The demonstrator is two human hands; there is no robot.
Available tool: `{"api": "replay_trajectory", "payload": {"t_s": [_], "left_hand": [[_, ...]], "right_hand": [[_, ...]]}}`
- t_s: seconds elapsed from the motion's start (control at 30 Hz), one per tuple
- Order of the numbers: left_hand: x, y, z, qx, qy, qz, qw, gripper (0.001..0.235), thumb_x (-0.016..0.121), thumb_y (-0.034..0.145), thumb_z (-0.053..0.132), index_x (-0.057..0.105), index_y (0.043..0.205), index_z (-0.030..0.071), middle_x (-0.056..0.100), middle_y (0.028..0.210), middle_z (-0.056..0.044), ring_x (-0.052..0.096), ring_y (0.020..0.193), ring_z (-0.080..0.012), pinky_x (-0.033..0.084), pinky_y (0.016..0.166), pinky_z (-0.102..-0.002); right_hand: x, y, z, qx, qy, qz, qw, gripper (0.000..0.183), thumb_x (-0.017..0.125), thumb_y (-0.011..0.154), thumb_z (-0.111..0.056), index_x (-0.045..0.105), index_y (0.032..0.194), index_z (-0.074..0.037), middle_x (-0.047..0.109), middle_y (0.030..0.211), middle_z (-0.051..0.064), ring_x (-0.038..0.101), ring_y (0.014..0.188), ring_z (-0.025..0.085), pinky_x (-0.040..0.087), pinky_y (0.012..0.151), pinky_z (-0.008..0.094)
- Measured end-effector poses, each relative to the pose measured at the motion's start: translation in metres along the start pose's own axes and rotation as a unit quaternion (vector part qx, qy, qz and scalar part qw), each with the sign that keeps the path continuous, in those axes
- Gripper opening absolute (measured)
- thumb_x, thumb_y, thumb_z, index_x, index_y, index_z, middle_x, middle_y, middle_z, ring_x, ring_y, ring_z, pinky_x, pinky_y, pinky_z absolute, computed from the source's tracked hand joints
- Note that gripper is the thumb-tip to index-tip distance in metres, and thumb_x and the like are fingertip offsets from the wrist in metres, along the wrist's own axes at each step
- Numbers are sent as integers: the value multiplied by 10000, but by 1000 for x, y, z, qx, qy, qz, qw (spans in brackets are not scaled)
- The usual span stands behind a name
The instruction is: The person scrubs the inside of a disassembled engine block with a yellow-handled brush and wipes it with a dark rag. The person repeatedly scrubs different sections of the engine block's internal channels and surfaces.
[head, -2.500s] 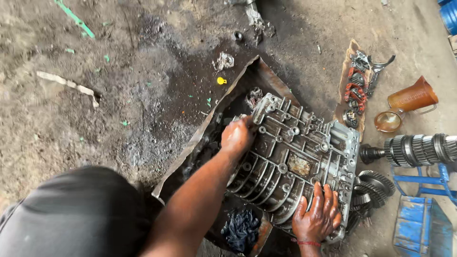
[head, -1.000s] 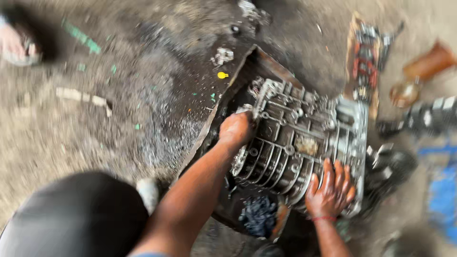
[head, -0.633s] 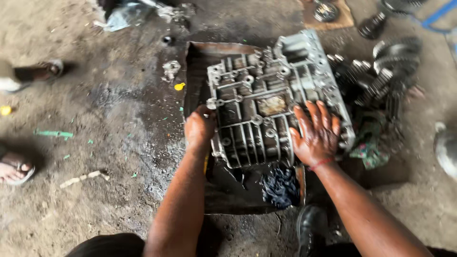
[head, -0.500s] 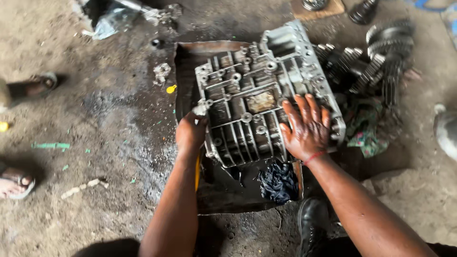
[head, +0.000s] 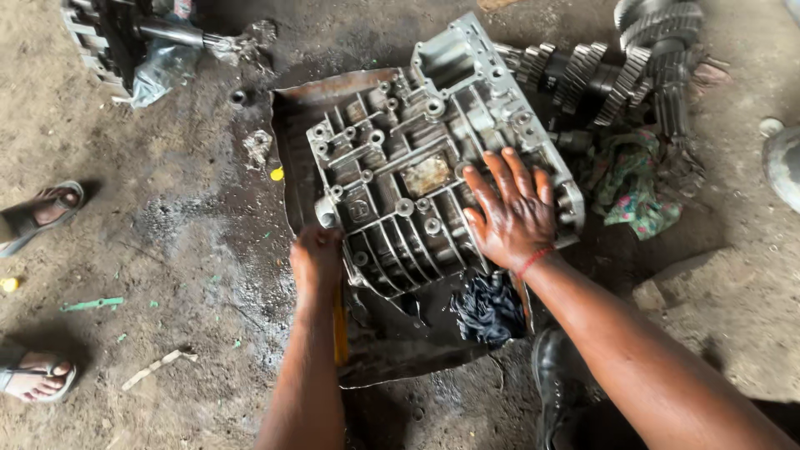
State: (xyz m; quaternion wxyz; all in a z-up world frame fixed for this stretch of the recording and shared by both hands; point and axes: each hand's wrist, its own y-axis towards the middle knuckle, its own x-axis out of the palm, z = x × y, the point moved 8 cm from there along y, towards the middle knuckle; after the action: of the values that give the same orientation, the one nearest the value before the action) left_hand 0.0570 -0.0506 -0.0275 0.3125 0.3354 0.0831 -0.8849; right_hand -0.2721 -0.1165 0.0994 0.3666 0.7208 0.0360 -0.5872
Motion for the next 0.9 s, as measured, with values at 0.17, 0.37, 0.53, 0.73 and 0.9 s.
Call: {"api": "replay_trajectory", "payload": {"t_s": [0.17, 0.37, 0.53, 0.73, 0.9], "left_hand": [[0, 5, -2, 6, 18, 30, 999, 216, 772, 874, 283, 750, 963, 88, 743, 921, -197, 720, 873, -405, 556, 765, -474], [13, 39, -6, -16, 19, 55, 998, 235, 792, 842, 311, 758, 931, 96, 739, 945, -209, 708, 925, -416, 561, 802, -475], [17, 4, -24, 4, 15, 13, 1000, 199, 745, 836, 290, 756, 932, 117, 768, 965, -162, 737, 945, -380, 567, 843, -471], [22, -85, -71, -150, 36, -26, 988, 255, 736, 845, 350, 761, 1014, 161, 757, 1066, -136, 717, 1033, -352, 561, 903, -466], [38, -168, -132, -421, -88, -25, 902, 454, 780, 817, 386, 686, 1220, 198, 721, 1253, -90, 677, 1187, -277, 527, 1020, -420]], "right_hand": [[5, -8, -2, -12, 9, 16, 1000, 687, 757, 889, -358, 515, 1512, -199, 478, 1555, 137, 388, 1490, 359, 278, 1148, 589], [7, -6, 0, -16, -12, 12, 1000, 676, 736, 895, -380, 512, 1510, -214, 480, 1550, 129, 375, 1488, 350, 272, 1143, 583], [7, -1, -3, 6, -25, -26, 999, 661, 717, 867, -394, 519, 1477, -235, 464, 1545, 109, 330, 1493, 333, 251, 1146, 593], [6, -26, 5, 7, 119, 53, 992, 553, 679, 885, -301, 566, 1413, -183, 471, 1520, 171, 496, 1339, 405, 423, 1059, 547], [72, -161, 14, 118, 150, 26, 981, 143, 663, 1035, -242, 647, 1070, -105, 694, 1013, 142, 616, 1163, 407, 497, 1018, 495]]}}
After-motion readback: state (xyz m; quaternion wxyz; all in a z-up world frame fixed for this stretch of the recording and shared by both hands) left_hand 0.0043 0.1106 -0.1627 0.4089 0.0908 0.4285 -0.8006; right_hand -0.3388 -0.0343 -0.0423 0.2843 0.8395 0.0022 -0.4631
